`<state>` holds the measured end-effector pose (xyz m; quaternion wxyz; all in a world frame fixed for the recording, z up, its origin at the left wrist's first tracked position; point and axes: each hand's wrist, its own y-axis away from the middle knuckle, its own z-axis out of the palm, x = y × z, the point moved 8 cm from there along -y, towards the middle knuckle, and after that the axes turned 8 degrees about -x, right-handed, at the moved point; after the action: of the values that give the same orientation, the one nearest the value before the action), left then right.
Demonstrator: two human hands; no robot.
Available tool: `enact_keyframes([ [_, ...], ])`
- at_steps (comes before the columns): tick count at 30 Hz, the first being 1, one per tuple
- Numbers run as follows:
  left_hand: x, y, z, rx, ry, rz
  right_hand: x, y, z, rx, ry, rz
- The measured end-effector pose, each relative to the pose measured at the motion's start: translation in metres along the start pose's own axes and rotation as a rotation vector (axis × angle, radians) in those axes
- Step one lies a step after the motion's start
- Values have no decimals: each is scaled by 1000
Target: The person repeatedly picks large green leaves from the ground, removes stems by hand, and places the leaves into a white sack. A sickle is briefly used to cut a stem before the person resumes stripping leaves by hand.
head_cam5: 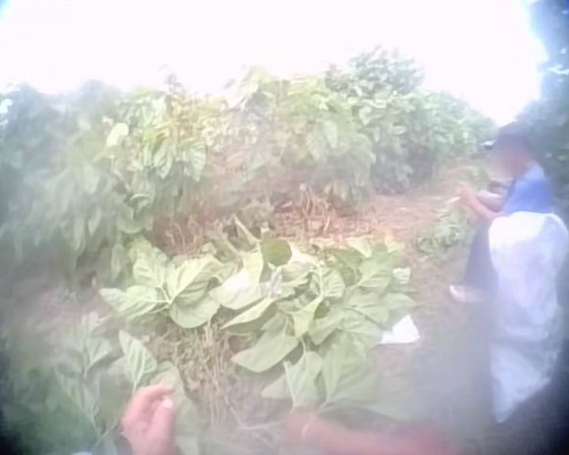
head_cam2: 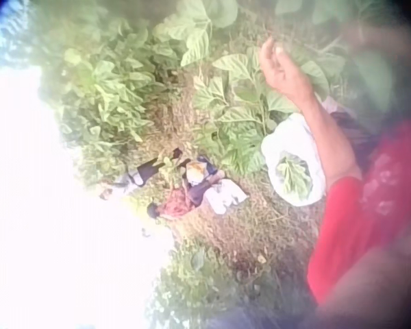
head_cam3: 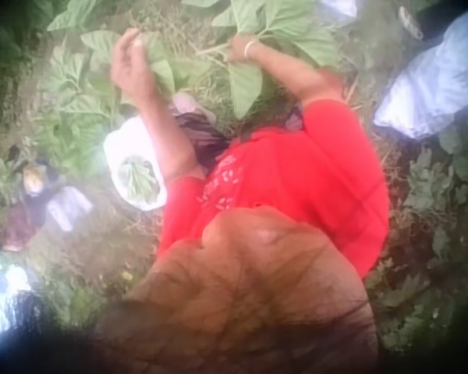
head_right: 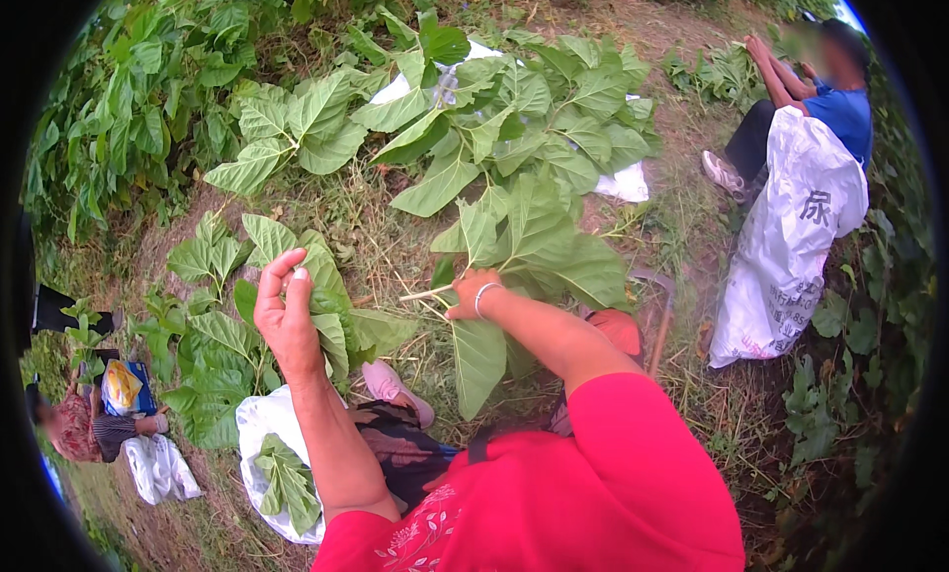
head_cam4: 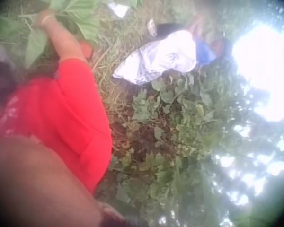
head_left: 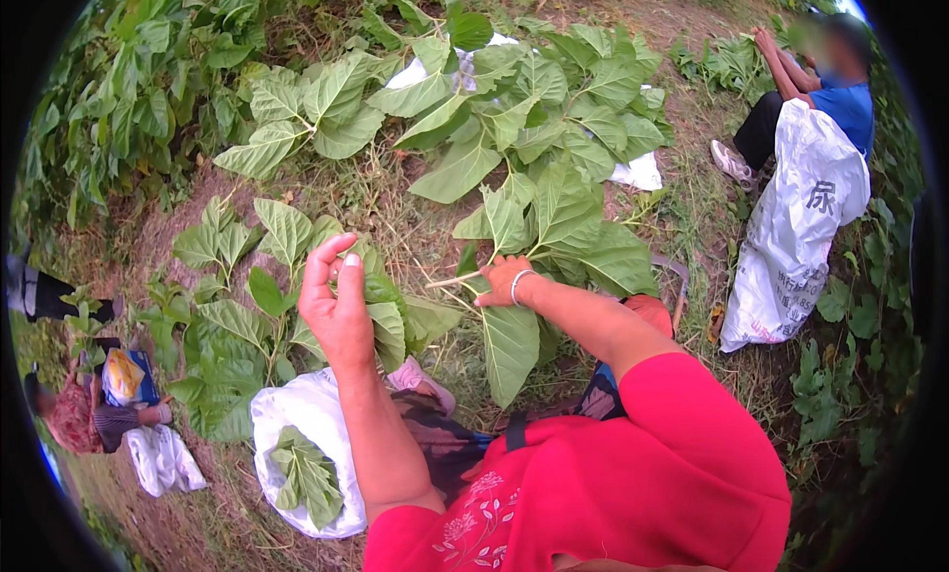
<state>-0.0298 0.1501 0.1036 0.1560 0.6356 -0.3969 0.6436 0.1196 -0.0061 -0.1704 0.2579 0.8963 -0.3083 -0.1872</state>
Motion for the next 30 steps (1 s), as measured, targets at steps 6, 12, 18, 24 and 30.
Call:
enact_keyframes([
  [6, -1, 3, -6, -6, -44, 0, -11, -5, 11, -8, 46, -42],
  [12, 0, 4, 0, -26, 58, 21, -9, 0, 17, 50, 90, -25],
  [18, -2, 4, 0, -45, 60, -8, 3, 6, -10, 381, 24, 1],
  [24, 0, 1, 3, -48, -52, 98, 41, 62, -149, 861, -305, 24],
  [30, 2, -1, 35, -142, -17, 149, 26, 139, -200, 961, -817, -326],
])
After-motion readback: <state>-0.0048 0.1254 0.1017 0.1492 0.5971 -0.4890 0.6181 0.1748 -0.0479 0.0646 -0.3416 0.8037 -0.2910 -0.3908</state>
